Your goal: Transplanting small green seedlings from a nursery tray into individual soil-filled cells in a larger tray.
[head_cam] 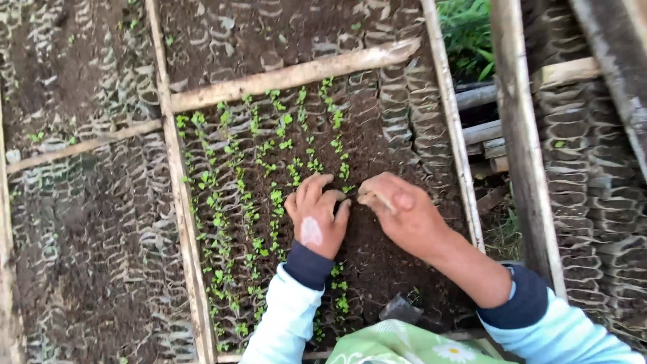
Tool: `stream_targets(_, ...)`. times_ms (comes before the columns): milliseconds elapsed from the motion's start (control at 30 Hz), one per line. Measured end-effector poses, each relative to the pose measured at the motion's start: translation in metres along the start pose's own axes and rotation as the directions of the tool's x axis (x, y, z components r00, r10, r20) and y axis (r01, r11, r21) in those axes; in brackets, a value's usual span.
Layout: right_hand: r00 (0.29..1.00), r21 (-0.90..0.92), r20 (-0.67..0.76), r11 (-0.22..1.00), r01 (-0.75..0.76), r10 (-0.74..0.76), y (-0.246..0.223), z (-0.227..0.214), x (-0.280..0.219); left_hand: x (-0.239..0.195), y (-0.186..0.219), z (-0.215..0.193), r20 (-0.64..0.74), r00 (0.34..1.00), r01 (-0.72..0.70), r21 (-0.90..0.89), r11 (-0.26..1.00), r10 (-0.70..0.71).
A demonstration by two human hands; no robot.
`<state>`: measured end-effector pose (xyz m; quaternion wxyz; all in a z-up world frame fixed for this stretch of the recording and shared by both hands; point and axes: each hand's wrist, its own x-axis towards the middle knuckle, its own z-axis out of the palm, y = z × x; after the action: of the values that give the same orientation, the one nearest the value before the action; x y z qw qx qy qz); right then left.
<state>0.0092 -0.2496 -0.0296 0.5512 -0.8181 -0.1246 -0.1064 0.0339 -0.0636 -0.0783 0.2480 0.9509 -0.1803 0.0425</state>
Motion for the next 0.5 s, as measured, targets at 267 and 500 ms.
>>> stream_targets(267,0.998,-0.015,-0.064,1.0,-0.005,0.004,-0.017,-0.028,-0.001,-0.009,0.014,-0.048,-0.032,0.998,0.051,-0.117,0.992,-0.055)
stream_targets(500,0.961,-0.053,-0.233,0.985,-0.167,0.151,-0.041,-0.058,-0.012,-0.048,-0.004,-0.081,-0.164,0.968,0.176,-0.101,0.979,-0.191)
